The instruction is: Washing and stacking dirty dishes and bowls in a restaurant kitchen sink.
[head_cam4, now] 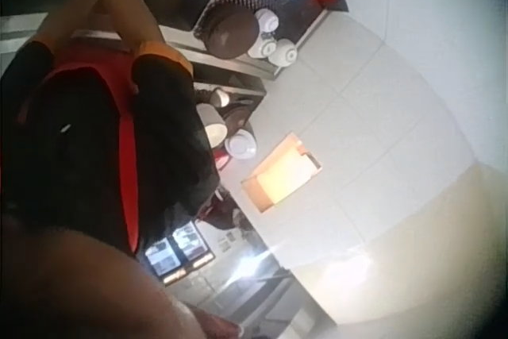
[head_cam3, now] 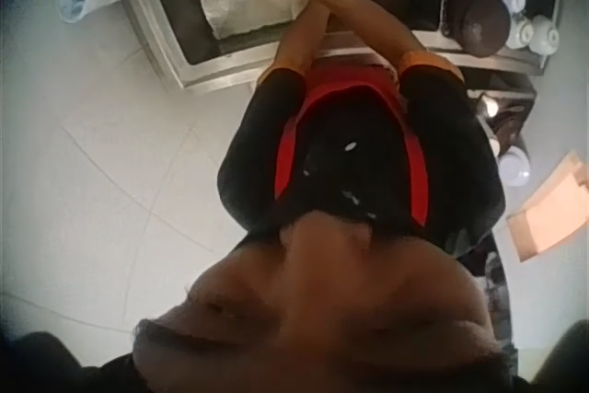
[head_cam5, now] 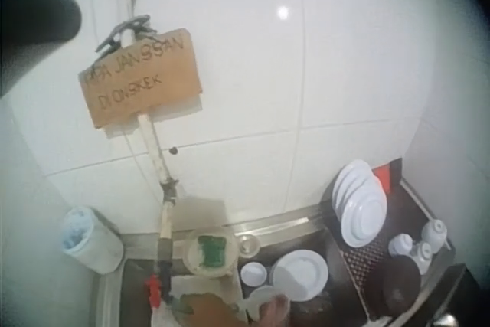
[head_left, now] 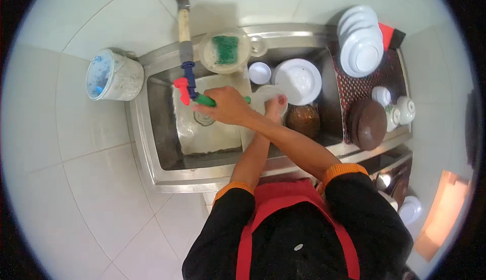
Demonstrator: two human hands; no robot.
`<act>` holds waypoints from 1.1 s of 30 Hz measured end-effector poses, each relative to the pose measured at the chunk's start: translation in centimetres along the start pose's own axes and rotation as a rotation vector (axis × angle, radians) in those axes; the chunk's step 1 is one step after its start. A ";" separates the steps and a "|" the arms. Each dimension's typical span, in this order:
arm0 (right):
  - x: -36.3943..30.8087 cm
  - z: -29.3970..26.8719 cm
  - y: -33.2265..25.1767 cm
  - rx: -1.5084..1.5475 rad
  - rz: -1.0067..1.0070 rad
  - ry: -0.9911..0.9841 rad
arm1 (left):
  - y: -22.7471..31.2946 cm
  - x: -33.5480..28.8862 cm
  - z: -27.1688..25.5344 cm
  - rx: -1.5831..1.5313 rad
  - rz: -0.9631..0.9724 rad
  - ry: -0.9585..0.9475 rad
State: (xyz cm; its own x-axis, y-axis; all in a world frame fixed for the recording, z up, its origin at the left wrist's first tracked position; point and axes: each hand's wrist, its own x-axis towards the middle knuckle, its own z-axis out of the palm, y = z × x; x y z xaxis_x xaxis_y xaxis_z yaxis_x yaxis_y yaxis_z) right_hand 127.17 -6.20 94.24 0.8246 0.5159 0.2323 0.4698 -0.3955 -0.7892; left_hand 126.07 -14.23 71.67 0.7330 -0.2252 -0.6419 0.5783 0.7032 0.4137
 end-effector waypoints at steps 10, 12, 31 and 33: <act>8.2 -3.1 9.8 -0.511 -0.206 0.295 | -6.5 0.4 -4.5 2.202 0.276 0.143; 10.5 -2.6 13.5 -0.597 0.067 -0.335 | -5.9 0.6 -4.3 2.145 0.270 0.124; 5.2 -15.3 7.8 1.012 0.650 0.108 | 1.5 -2.8 0.7 1.091 0.325 -0.094; 5.7 -14.2 8.3 1.117 0.569 0.027 | 1.5 -2.6 1.3 1.289 0.432 -0.038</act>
State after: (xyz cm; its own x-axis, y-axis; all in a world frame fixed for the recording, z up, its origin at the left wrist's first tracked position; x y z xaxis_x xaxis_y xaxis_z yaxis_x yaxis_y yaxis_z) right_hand 140.22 -17.36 97.11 0.8347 0.4631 -0.2979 -0.4671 0.3091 -0.8284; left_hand 125.49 -13.41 74.80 0.9367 -0.1823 -0.2988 0.2074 -0.3984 0.8935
